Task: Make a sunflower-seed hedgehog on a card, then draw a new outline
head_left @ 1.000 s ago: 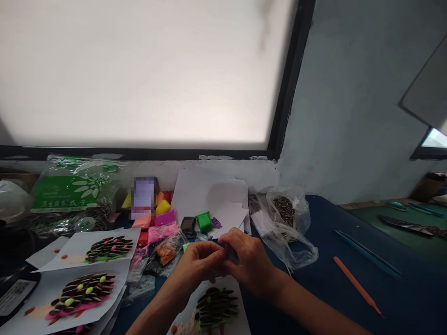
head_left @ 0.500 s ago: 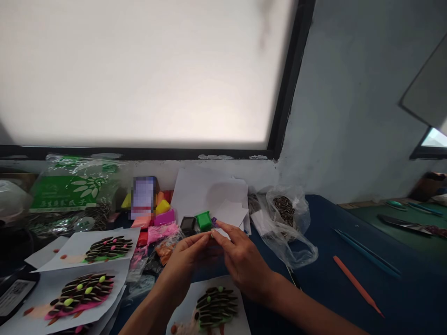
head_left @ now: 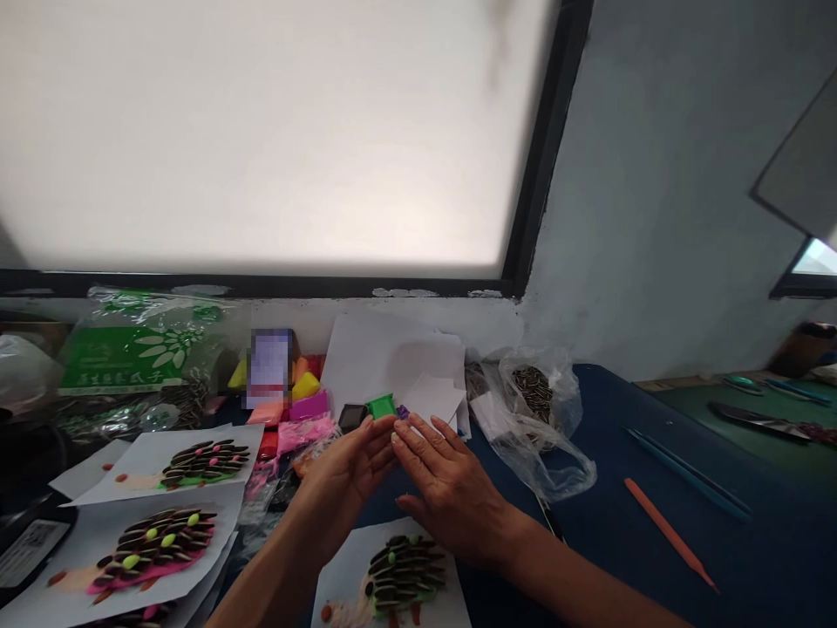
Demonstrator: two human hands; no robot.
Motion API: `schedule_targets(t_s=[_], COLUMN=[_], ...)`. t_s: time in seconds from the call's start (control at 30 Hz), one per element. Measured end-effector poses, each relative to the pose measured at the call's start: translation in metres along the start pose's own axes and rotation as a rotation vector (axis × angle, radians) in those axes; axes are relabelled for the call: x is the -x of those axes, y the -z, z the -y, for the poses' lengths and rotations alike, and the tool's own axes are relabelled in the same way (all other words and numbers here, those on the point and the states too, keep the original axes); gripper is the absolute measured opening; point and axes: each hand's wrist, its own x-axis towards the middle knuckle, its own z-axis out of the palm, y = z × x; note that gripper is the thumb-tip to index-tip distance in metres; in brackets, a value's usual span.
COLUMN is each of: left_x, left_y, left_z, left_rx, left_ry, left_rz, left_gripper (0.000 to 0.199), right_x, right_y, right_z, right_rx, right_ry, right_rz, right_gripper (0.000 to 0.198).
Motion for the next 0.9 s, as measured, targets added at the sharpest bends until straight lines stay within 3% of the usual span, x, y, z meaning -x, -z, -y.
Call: schedule_targets(t_s=[0.1,0.2,0.33,0.53,0.77,0.9], left_x=[-0.003,-0.004,-0.003,-0.005,-0.007,-0.011], left_y=[0.006,0.009,0.007,0.012,0.018,0.025], left_z=[0.004,0.007,0.007,0.007,0.007,0.008], left_rx=[-0.028,-0.032,-0.021,-0.068,-0.152,-0.264], left_ry=[0.026,0.048,0.064,0.052,-0.027,-0.118], left_rz=[0.133,0.176,0.126,0.033,-0.028,-0.113], left_gripper=[0.024,0.025,0.029,0.011,0.035,0.036], right_x=[0.000,0.000,0.001,0.001,0.000,0.000], right_y=[0.000,0.001,0.001,0.003,0.009,0.007], right_z=[0.000,0.000,-0.002,-0.002,0.000,-0.003], right_rx=[0.002,0.003,0.020,0.022,-0.060,-0.209], right_ry=[0.010,0.057,-0.001,0.006,0.057,-0.074], right_rz=[0.009,0.017,0.016,0.012,-0.034,-0.136], right_gripper=[0.055,0.054,0.047,0.046,0.032,0.024])
